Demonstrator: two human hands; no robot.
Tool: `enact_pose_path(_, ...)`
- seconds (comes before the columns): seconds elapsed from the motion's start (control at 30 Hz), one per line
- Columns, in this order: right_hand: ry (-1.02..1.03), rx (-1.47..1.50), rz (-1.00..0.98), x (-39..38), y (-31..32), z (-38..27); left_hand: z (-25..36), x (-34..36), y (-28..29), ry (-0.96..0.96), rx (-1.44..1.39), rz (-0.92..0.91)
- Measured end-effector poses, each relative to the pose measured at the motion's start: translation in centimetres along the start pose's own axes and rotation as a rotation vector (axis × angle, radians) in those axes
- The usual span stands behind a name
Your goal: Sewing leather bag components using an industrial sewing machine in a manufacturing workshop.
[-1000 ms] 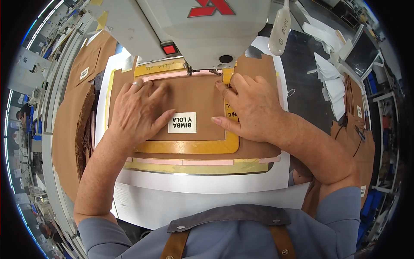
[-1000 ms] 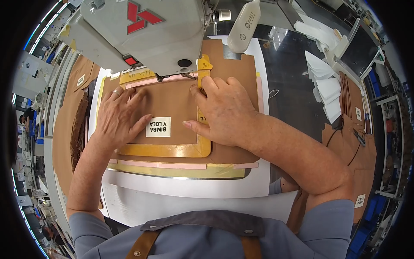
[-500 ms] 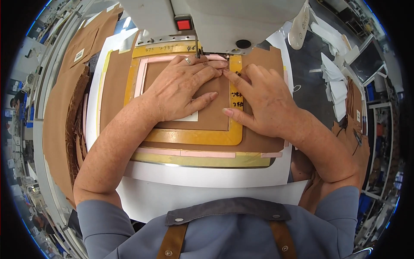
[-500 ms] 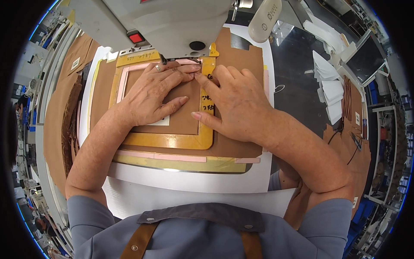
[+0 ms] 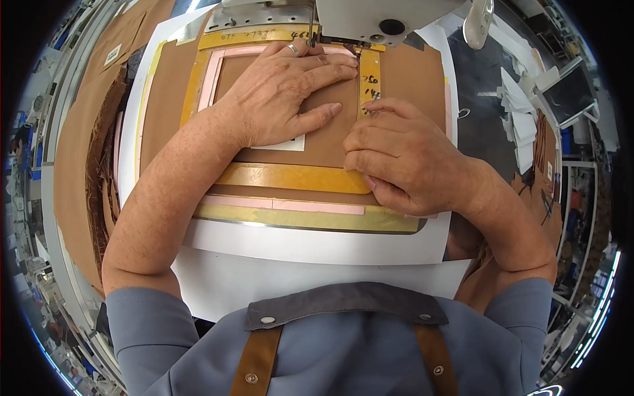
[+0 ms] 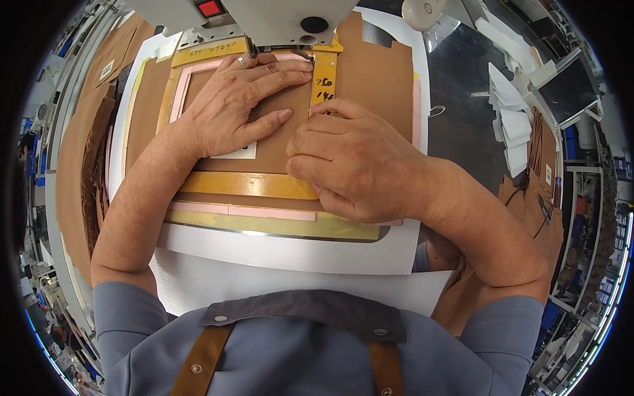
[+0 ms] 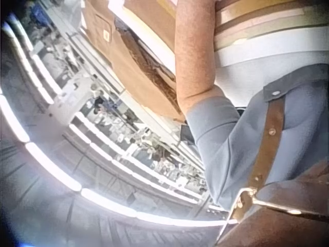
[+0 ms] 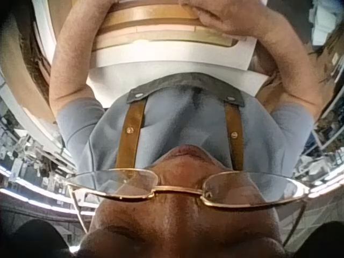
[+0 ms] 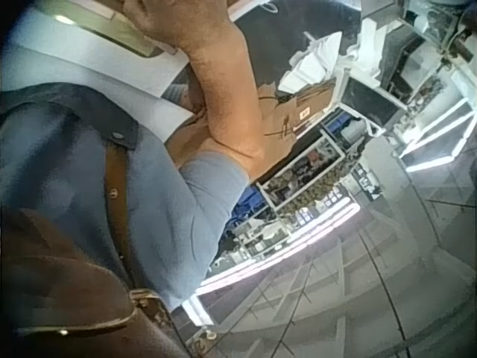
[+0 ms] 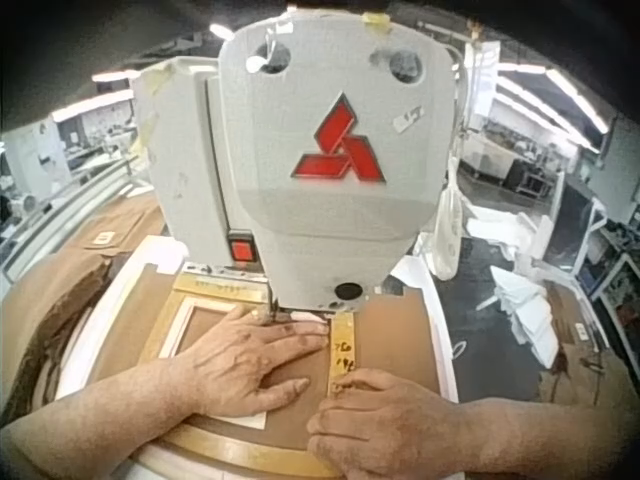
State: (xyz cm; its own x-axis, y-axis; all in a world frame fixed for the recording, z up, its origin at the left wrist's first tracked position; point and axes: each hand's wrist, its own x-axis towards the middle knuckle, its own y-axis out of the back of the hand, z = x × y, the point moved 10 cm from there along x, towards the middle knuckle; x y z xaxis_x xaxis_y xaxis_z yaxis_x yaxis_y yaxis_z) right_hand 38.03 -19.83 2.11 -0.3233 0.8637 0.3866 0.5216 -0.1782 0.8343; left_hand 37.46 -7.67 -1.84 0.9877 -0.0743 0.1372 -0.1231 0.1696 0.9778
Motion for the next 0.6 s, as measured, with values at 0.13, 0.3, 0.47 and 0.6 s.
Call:
enact_pose_path(0.13, 0.009, -0.007, 0.011, 0.1, -0.5, 0.5, 0.0, -0.1, 0.0, 0.001, 0.016, 0.002)
enact_pose_path(0.3, 0.104, -0.033, -0.060, 0.2, -1.0, -0.1, -0.1, -0.3, 0.4, -0.009, 0.022, 0.012)
enact_pose_path(0.47, 0.094, -0.060, 0.010, 0.3, -0.8, -0.1, -0.1, -0.3, 0.6, -0.034, 0.048, 0.028)
enact_pose_path(0.6, 0.067, -0.071, -0.004, 0.1, -1.0, -0.1, -0.3, -0.4, 1.3, -0.038, 0.008, 0.083)
